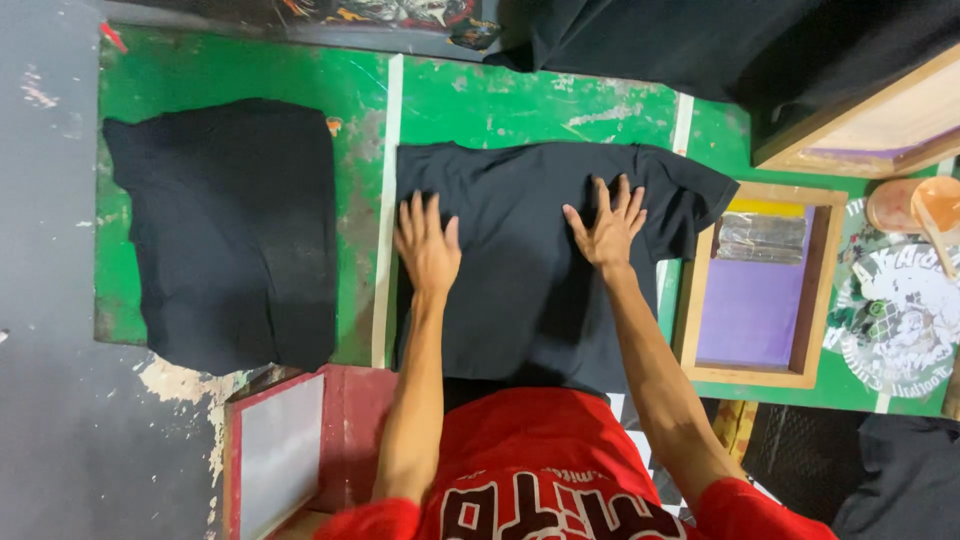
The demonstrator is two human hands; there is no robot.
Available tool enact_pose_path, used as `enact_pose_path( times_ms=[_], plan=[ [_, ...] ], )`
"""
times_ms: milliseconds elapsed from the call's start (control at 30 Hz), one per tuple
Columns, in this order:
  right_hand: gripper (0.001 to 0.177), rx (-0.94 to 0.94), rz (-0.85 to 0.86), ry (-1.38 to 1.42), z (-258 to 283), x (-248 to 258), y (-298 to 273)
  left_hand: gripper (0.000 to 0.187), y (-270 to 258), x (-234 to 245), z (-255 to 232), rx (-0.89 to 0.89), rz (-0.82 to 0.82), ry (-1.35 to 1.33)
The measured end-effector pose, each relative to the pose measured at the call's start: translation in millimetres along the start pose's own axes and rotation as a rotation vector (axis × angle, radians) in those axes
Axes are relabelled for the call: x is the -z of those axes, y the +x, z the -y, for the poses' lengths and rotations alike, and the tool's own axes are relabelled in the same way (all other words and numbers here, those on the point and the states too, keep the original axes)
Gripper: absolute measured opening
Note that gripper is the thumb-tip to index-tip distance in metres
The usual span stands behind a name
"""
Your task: The person lays a black t-shirt flat on a green table and aligns a wooden screen printing frame over it. They use a squeegee to apply purple ink through the screen onto the shirt. After printing, they remove the frame, fold the t-shirt, and place it aside.
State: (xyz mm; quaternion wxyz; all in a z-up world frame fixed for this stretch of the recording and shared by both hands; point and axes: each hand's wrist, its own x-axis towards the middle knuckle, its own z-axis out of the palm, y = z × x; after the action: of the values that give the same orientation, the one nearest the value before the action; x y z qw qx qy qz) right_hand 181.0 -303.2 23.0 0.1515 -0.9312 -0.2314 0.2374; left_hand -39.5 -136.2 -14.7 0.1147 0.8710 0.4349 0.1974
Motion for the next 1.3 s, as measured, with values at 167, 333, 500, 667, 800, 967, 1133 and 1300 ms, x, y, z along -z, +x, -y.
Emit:
enact_pose_path(
  times_ms=[167, 333, 500, 667, 800, 967, 1133, 1300],
  plan=[
    [0.077, -0.034, -0.078, -0.139, -27.5, -27.5, 22.2, 0.058, 48.1, -63.4, 4.4, 0.03, 0.325, 0.176],
    [0.075, -0.05, -0.226, -0.201, -25.3, -36.4, 44.7, 0.057, 90.3, -76.1, 0.0, -0.025, 0.302, 0.178],
    [0.075, -0.002, -0.252, -0.213, -19.6, -31.0, 77.2, 0.058, 121.7, -85.0, -1.7, -0.024, 0.311, 0.207],
    [0.076, 0.037, -0.255, -0.208, -17.1, -28.9, 102.4, 0.06, 155.8, -78.1, 0.9, 0.07, 0.506, 0.021],
    [0.077, 0.18, -0.297, 0.157, -40.1, -23.3, 106.9, 0.046, 155.5, -92.2, 61.4, -0.123, 0.127, -0.533],
    [0.051, 0.384, -0.546, 0.13, -74.4, -19.9, 3.9, 0.035, 26.0, 23.9, 99.5, 0.196, 0.079, -0.534],
    [0.047, 0.299, -0.578, 0.046, -95.6, -51.9, -143.9, 0.032, -140.1, 38.7, 129.0, 0.693, 0.35, -0.134],
    [0.043, -0.006, -0.434, -0.054, -103.9, -64.4, -220.5, 0.01, -184.5, 46.1, 106.3, 0.559, 0.194, 0.036]
  ],
)
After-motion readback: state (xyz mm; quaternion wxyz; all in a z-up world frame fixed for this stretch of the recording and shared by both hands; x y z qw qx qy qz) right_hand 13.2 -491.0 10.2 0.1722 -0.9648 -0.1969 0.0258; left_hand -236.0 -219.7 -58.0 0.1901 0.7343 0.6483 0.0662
